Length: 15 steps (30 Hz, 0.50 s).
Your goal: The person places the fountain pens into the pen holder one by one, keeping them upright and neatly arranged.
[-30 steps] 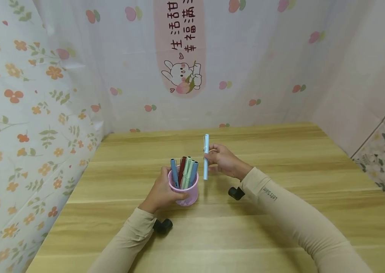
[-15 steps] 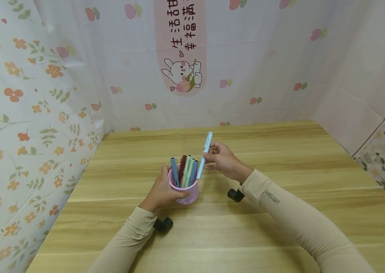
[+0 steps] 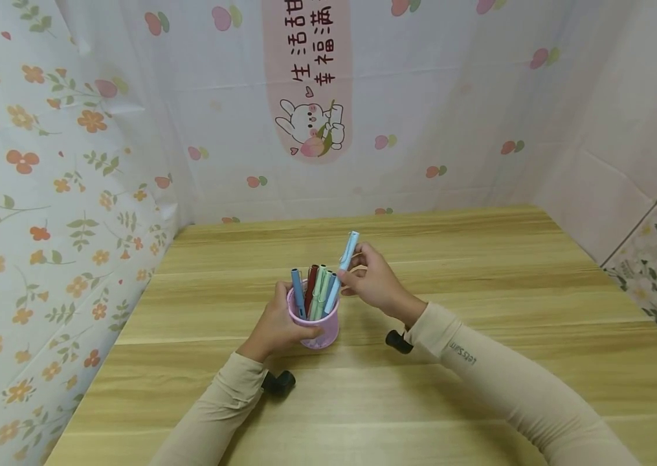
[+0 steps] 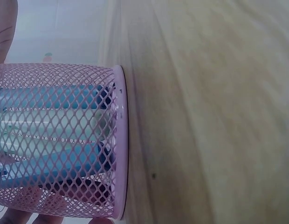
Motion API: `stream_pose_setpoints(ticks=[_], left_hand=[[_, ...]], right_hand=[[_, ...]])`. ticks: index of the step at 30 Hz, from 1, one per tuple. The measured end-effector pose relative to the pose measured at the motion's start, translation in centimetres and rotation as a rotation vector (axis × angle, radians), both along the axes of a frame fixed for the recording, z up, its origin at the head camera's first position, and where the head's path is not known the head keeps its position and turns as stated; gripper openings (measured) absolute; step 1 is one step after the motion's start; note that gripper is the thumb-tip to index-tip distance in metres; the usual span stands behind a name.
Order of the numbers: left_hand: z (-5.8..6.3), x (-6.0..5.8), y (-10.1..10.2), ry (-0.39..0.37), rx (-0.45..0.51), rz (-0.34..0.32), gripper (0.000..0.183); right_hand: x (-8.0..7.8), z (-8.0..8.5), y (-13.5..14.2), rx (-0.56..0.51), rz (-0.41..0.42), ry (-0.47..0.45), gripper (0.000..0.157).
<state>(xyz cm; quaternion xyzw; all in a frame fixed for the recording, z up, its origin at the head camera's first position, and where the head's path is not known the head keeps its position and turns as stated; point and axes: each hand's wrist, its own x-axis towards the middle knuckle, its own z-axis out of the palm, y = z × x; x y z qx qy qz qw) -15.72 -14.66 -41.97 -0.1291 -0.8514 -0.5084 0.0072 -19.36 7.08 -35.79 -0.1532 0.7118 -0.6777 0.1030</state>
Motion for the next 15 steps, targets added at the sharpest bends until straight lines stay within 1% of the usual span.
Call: stream_pose_setpoints(ticks=[7, 10, 15], left_hand=[[0.0, 0.0, 0.0, -0.008, 0.0, 0.004, 0.091], [0.0, 0.1, 0.0, 0.0, -0.002, 0.002, 0.091], [0.0, 0.1, 0.0, 0.012, -0.002, -0.006, 0.09]], right_hand=[[0.9, -0.1, -0.5, 0.112, -0.038, 0.19, 0.036], [1.2, -0.2, -0.7, 0.155, -0.037, 0.248, 0.037], [1.5, -0.2, -0.9, 0.231, -0.04, 0.314, 0.037]])
